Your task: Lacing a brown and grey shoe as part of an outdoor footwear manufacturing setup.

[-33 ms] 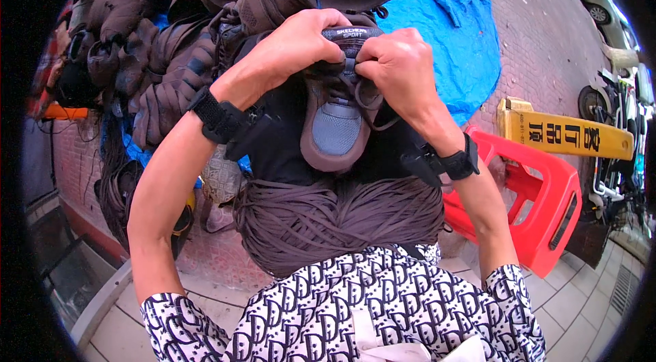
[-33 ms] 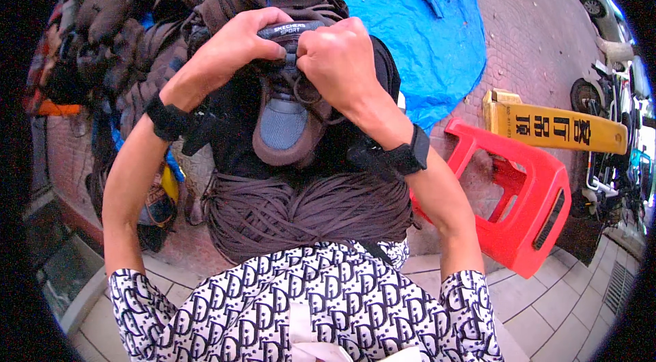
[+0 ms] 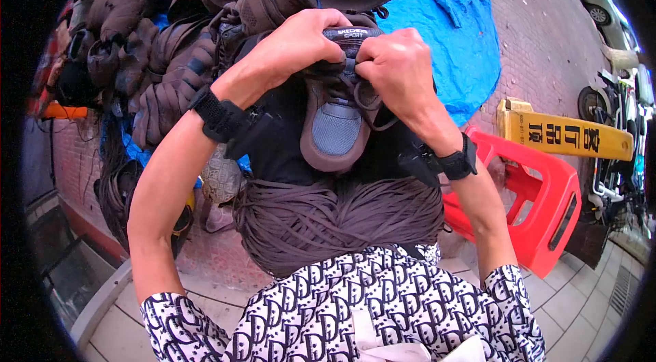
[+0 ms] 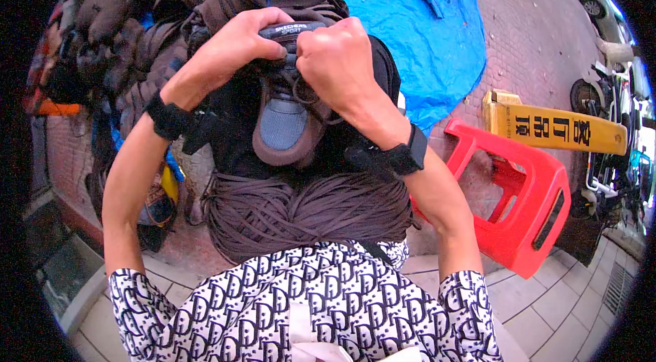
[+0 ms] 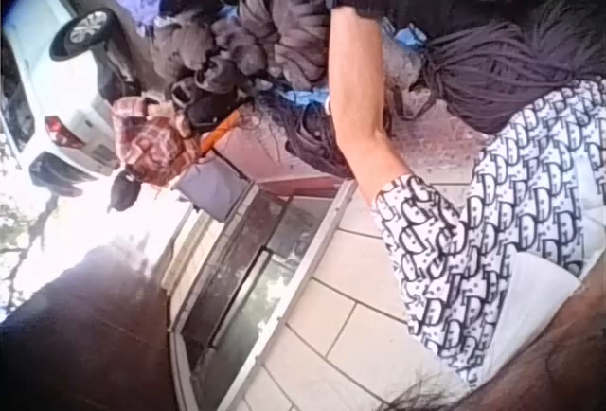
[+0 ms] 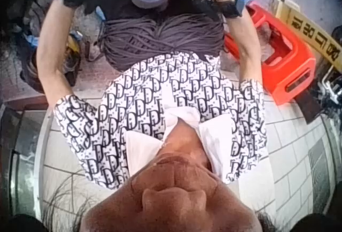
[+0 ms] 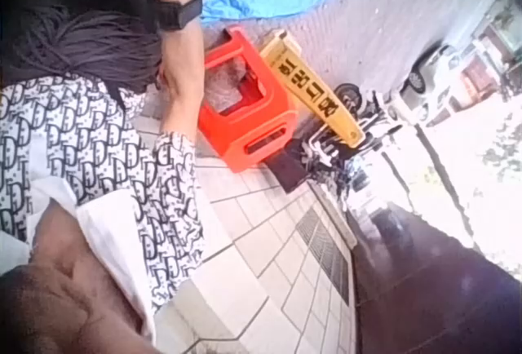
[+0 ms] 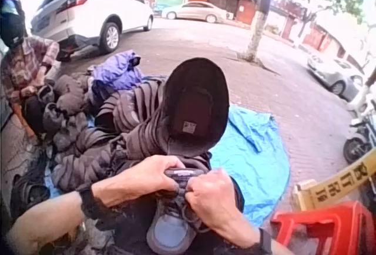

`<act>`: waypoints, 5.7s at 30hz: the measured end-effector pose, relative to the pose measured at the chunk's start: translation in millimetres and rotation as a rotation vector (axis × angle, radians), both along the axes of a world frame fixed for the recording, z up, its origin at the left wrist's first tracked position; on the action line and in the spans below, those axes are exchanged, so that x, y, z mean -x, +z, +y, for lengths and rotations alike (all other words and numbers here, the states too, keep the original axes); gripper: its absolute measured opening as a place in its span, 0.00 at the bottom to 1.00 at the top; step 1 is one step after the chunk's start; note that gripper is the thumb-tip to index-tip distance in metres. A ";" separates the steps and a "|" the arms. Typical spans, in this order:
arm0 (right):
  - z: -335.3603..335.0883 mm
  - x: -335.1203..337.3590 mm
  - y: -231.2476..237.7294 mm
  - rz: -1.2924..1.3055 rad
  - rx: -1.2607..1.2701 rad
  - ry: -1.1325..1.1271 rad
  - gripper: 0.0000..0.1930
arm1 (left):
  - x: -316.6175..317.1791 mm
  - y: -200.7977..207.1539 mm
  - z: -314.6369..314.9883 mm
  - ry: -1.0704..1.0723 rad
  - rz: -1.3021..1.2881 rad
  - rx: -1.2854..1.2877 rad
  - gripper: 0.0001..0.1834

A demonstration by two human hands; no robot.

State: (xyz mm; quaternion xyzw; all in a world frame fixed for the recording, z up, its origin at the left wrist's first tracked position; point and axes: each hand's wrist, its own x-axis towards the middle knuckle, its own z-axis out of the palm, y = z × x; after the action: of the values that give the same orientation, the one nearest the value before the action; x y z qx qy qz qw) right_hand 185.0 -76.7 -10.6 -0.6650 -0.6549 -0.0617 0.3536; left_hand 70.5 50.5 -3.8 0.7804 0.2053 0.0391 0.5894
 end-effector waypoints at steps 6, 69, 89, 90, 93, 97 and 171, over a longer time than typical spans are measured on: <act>-1.3 2.1 -6.0 -0.071 -0.077 -0.044 0.03 | -3.5 -1.3 -0.1 0.031 0.024 -0.089 0.17; -2.9 11.1 -4.3 -0.157 -0.193 0.005 0.04 | 0.9 -0.2 1.1 -0.029 0.015 0.154 0.18; -7.8 -1.1 4.5 0.073 -0.050 0.079 0.13 | 4.2 -1.8 -1.8 0.025 -0.021 0.129 0.19; -6.5 -0.6 4.2 0.012 -0.049 0.071 0.13 | 3.9 -1.8 -1.5 0.025 -0.022 0.128 0.19; -4.6 1.0 0.9 -0.107 -0.049 0.033 0.13 | 3.1 0.7 -2.7 0.058 -0.017 0.193 0.19; 1.1 2.2 -3.4 -0.201 -0.012 0.041 0.14 | 3.4 -1.9 -1.8 0.071 0.005 0.224 0.20; 14.5 -33.8 29.4 -0.028 0.023 0.307 0.06 | 16.5 15.3 2.4 -0.247 -0.250 -1.406 0.09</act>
State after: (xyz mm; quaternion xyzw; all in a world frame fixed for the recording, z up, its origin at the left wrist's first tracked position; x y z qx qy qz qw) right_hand 218.7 -62.2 18.8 -0.5602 -0.7544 -0.0085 0.3421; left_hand 54.1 52.9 11.5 0.9820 -0.0270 0.1839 -0.0326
